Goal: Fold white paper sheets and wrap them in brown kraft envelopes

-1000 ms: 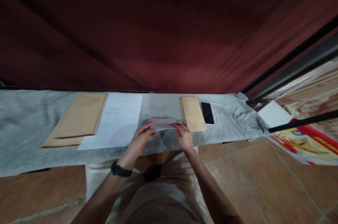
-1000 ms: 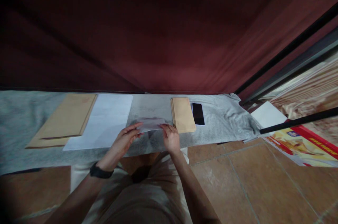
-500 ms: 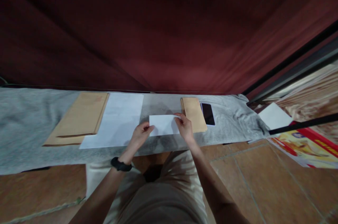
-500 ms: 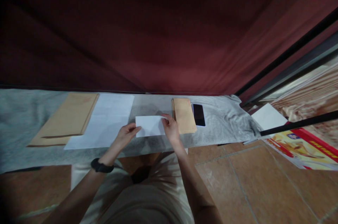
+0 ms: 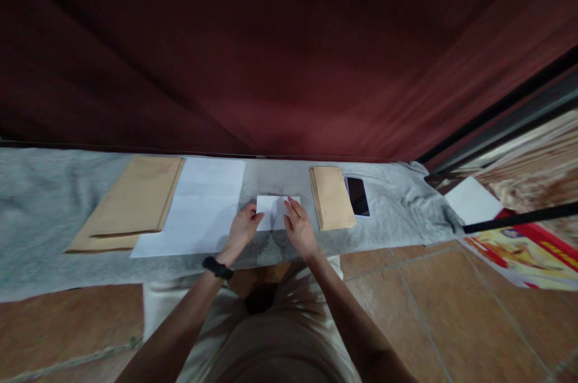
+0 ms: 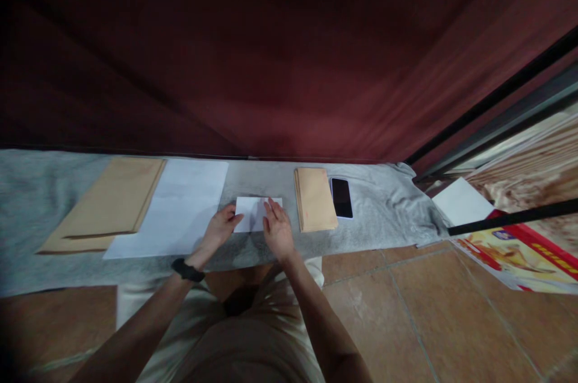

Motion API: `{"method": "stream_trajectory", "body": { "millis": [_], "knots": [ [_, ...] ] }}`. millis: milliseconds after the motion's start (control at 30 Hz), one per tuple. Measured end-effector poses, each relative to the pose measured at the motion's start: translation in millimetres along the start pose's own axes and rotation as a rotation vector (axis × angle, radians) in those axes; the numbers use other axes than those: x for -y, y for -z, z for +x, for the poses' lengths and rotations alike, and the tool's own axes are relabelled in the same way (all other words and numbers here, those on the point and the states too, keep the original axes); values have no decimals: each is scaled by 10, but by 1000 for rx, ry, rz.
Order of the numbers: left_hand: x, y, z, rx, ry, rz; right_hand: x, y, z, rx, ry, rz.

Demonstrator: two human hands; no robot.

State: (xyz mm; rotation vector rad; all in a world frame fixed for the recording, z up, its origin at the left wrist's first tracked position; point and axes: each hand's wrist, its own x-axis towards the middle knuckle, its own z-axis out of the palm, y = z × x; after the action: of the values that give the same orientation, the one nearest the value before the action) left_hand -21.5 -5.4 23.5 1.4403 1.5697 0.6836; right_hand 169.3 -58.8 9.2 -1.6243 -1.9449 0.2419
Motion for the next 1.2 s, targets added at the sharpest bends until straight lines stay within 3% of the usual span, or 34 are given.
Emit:
{"method": "stream_trajectory", "body": {
  "millis": [200, 467, 633, 800, 933, 1200],
  "knots": [
    [-106, -15, -25, -60, -11, 301, 186, -160, -23, 123, 54, -89],
    [-151, -48, -170, -119, -14, 584, 240, -180, -23, 124, -4, -208],
    [-123, -118, -209, -197, -265, 613, 197, -174, -50, 94, -55, -231],
    [-102, -332, -188, -98, -481, 557, 154, -157, 11, 131, -45, -216],
    [-51, -428, -190, -56, -510, 602, 117, -164, 70, 162, 0, -211],
    [47, -421, -162, -75, -503, 682, 71, -237, 34, 91, -43, -252]
  ]
}}
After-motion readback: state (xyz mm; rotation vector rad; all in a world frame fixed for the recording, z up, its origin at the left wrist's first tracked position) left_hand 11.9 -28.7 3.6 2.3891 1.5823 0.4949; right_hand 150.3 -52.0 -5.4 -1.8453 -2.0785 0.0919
